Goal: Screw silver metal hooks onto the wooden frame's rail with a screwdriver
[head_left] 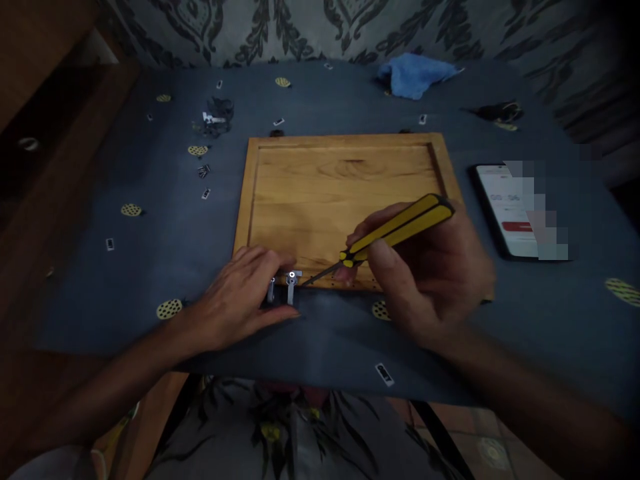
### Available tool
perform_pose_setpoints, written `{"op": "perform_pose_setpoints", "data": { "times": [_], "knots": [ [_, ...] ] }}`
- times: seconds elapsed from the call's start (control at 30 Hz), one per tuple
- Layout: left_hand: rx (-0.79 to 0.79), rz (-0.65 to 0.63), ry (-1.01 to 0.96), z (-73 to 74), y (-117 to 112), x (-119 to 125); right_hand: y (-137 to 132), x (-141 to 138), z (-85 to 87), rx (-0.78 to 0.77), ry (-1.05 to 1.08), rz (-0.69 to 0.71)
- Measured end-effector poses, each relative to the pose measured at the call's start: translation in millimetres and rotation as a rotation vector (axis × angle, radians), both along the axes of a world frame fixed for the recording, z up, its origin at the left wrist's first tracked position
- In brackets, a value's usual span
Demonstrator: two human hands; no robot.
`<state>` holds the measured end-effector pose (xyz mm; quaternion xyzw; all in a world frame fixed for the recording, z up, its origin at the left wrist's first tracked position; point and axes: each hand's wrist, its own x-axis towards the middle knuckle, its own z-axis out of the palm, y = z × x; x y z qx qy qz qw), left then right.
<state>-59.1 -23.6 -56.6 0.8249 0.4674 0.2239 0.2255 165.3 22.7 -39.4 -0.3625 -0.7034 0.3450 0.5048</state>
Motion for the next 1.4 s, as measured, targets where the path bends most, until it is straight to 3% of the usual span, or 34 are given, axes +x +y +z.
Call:
{"op": "perform_pose_setpoints", "data": {
  "times": [0.37, 1.1, 1.4],
  "knots": [
    [0.026, -0.007, 0.034, 0.7, 0.1, 0.3, 5.0, 3.4, -11.8, 0.245, -0.042, 0.145],
    [0.059, -0.02, 0.045, 0.7, 0.1, -0.5, -0.4, 5.1, -17.9, 0.214, -0.048, 0.218],
    [0.036, -0.013, 0.029, 1.5, 1.1, 0.0, 4.5, 6.9, -5.6, 0.254, -0.151, 0.382]
  ]
}}
